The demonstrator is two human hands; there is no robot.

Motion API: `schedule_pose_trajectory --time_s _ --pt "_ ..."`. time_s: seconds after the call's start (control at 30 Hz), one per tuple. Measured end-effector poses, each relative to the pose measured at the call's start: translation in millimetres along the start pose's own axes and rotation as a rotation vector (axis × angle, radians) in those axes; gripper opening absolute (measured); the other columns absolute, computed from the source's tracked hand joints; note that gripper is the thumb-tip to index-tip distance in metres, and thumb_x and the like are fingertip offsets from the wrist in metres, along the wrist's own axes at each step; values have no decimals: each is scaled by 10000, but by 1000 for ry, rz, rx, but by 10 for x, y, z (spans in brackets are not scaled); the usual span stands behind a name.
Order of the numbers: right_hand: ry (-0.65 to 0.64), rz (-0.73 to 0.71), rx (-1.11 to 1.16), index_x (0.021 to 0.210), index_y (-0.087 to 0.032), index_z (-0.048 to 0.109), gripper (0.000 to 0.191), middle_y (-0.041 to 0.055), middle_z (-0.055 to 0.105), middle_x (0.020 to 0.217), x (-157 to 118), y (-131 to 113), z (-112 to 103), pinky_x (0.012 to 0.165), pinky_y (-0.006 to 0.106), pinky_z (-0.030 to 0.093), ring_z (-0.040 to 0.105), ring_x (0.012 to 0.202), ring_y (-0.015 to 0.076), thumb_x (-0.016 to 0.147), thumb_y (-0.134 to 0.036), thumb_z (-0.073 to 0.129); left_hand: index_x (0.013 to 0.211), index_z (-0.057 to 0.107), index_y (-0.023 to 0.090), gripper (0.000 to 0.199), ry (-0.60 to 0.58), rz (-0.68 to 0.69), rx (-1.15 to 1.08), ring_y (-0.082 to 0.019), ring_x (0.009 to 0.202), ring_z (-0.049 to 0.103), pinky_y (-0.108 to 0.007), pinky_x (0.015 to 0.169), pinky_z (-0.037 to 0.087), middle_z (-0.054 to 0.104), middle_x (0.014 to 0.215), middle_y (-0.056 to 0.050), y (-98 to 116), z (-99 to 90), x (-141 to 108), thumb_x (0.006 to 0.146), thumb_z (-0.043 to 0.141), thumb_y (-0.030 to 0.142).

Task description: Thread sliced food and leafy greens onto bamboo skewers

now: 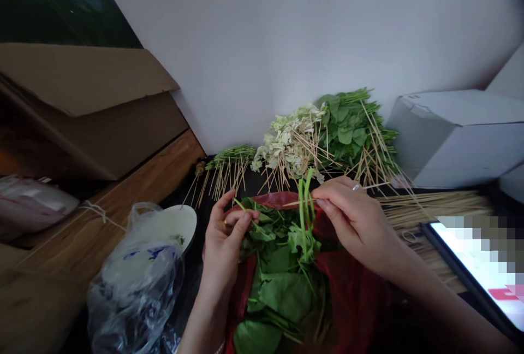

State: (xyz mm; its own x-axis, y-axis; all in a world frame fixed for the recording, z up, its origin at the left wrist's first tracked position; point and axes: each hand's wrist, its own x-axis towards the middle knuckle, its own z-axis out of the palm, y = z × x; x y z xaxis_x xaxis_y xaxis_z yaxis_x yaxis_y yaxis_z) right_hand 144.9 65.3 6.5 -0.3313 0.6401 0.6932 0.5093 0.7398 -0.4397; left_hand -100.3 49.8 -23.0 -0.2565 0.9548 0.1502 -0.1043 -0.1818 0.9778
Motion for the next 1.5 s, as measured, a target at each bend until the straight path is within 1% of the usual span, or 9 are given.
schedule_pose_trajectory --time_s 0.07,0.13,0.2,0.33,0.53,0.7,1.03,1.3,1.5 --pt "-8 -10 4 1026 -201 580 164 30 630 905 -3 21 16 808 363 401 531 903 199 1020 -117 439 1268 642 251 480 -55 -45 -54 -121 776 698 -199 741 535 776 821 4 -12 6 1 821 809 310" --pt "-11 -21 7 1043 -201 584 167 26 637 909 -4 39 32 819 362 400 531 913 201 1014 -108 448 1063 744 211 290 -84 -65 -108 -107 765 689 -181 739 534 778 847 -8 -42 13 -4 802 826 309" --pt "-21 -39 -4 1052 -196 594 179 24 640 903 -4 48 47 824 360 398 529 903 200 1002 -89 459 938 779 201 190 -76 -68 -137 -99 754 684 -176 732 540 781 874 -9 -81 19 -9 795 832 313" --pt "-61 -101 -121 1035 -170 638 230 43 639 855 -8 27 93 822 379 381 514 850 214 971 -45 456 977 805 214 204 -70 -87 -147 -102 755 685 -182 734 551 788 918 -19 -140 24 -14 810 821 329" --pt "-81 -148 -221 992 -133 694 250 74 662 839 -9 -34 174 810 389 355 516 823 232 971 -59 456 1085 786 220 308 -89 -176 -189 -98 718 675 -178 716 534 767 784 -8 -149 46 -42 793 841 303" --pt "-69 -160 -233 988 -129 705 256 70 665 825 -17 -51 201 826 388 356 514 811 228 964 -52 461 880 801 186 229 -47 -204 -237 -94 666 666 -168 657 520 770 758 -19 -143 74 -55 713 899 307" --pt "-77 -155 -226 1008 -128 706 274 67 678 850 -34 -66 233 828 392 352 521 811 223 954 -37 454 773 797 178 279 -42 -207 -231 -93 610 641 -179 632 508 761 693 -12 -103 96 -59 596 958 320" --pt "-87 -157 -227 1005 -133 709 285 65 680 848 -26 -89 228 816 393 347 517 806 223 948 -36 447 786 799 180 238 -59 -207 -201 -113 648 653 -212 655 517 766 728 -17 -127 78 -78 648 930 322" --pt "-83 -154 -249 1007 -148 708 300 59 679 838 -27 -84 234 824 389 346 513 800 219 957 -42 431 790 804 187 218 -72 -203 -211 -102 659 655 -201 689 513 777 739 -14 -134 74 -73 670 920 326"
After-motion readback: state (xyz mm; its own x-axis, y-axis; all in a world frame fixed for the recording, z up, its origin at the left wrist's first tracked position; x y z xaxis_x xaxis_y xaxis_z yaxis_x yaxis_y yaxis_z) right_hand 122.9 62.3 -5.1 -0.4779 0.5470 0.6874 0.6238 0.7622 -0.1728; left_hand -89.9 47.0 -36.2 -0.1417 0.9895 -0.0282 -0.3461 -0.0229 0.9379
